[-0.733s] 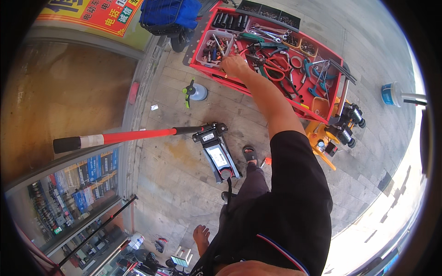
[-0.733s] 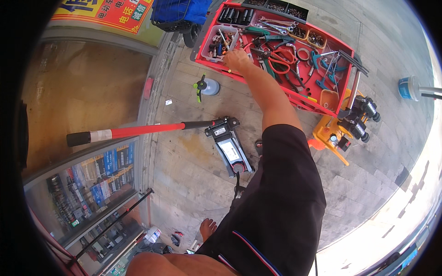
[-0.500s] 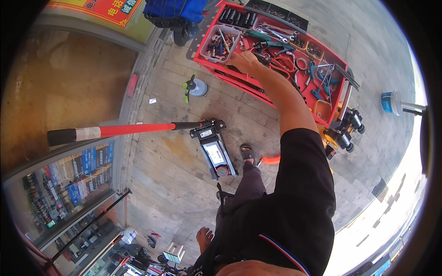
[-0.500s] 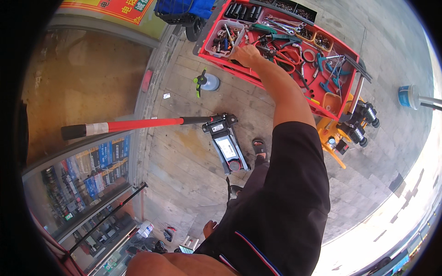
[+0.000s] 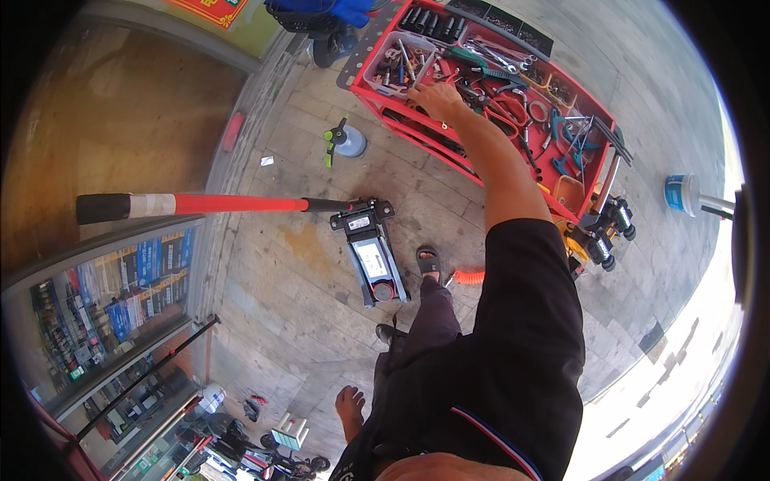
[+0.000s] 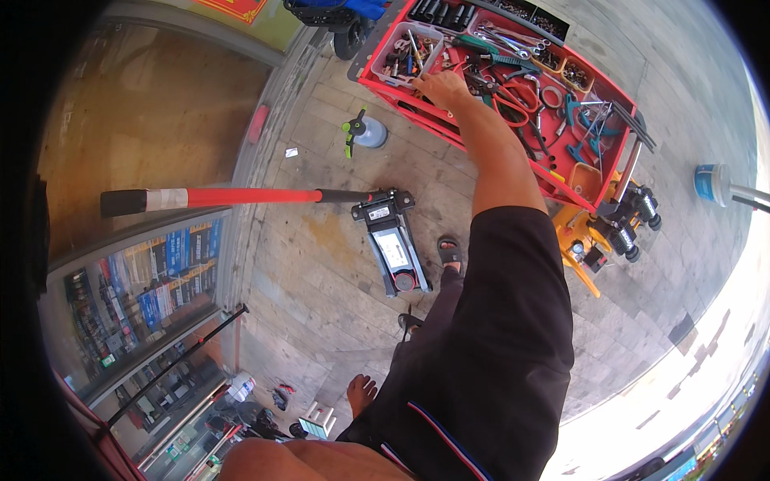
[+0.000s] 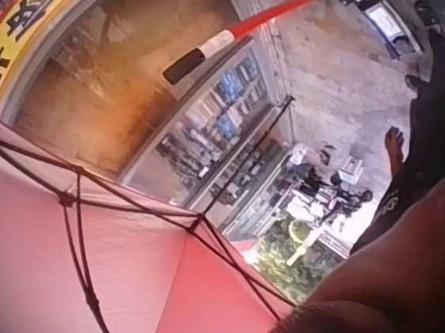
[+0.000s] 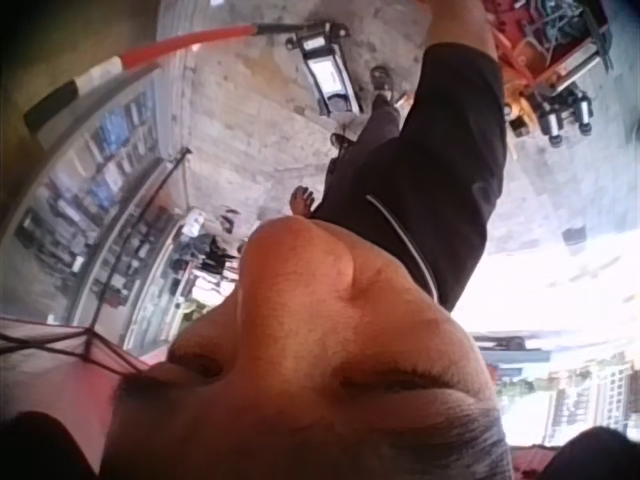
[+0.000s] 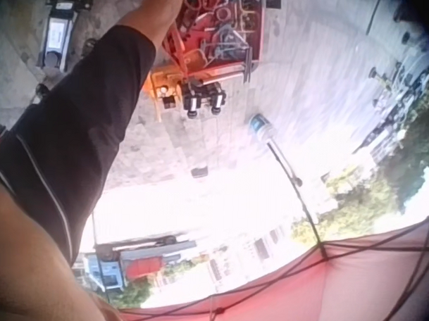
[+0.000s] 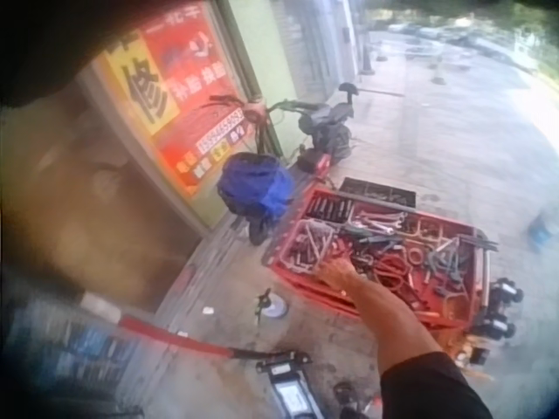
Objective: The person retrieves a screwdriver from a tool cart, then sits on a stool to work on the scooter's handlebar wiring. They remove a cover, separate wires, and use a spring-like tool to manipulate the connections.
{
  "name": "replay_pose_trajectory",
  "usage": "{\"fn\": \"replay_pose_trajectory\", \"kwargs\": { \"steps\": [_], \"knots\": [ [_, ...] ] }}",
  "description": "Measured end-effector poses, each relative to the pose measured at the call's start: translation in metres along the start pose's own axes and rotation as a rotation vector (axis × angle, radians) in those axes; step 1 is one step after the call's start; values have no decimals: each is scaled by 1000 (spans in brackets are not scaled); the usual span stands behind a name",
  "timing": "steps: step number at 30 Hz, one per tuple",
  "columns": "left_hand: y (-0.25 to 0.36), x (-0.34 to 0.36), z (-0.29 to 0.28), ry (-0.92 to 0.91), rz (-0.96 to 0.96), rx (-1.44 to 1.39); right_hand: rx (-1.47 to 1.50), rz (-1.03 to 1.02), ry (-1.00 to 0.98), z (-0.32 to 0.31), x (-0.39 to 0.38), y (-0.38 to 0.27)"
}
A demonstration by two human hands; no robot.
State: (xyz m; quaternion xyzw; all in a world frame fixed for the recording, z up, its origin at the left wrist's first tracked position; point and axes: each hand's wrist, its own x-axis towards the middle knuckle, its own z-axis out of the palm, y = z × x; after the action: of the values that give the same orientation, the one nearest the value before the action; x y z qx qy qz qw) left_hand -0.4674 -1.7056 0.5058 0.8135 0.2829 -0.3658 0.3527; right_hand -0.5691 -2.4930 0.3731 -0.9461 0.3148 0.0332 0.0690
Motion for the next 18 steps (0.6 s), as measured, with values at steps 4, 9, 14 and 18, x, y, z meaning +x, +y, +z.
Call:
{"fn": "replay_pose_trajectory", "kwargs": {
  "steps": [4,9,14,18],
  "knots": [
    [-21,-2,-9,10,-49,-11,-78,1,-84,2,-9,5],
    [-42,5,-20,-18,-32,42,-27,39,58,-7,-15,7],
    [-35,20,-22,-33,-61,31,-115,69,-107,-32,-13,-5],
    [-23,35,-25,-68,-43,66,-206,83,-169,-32,-11,-18]
  ]
}}
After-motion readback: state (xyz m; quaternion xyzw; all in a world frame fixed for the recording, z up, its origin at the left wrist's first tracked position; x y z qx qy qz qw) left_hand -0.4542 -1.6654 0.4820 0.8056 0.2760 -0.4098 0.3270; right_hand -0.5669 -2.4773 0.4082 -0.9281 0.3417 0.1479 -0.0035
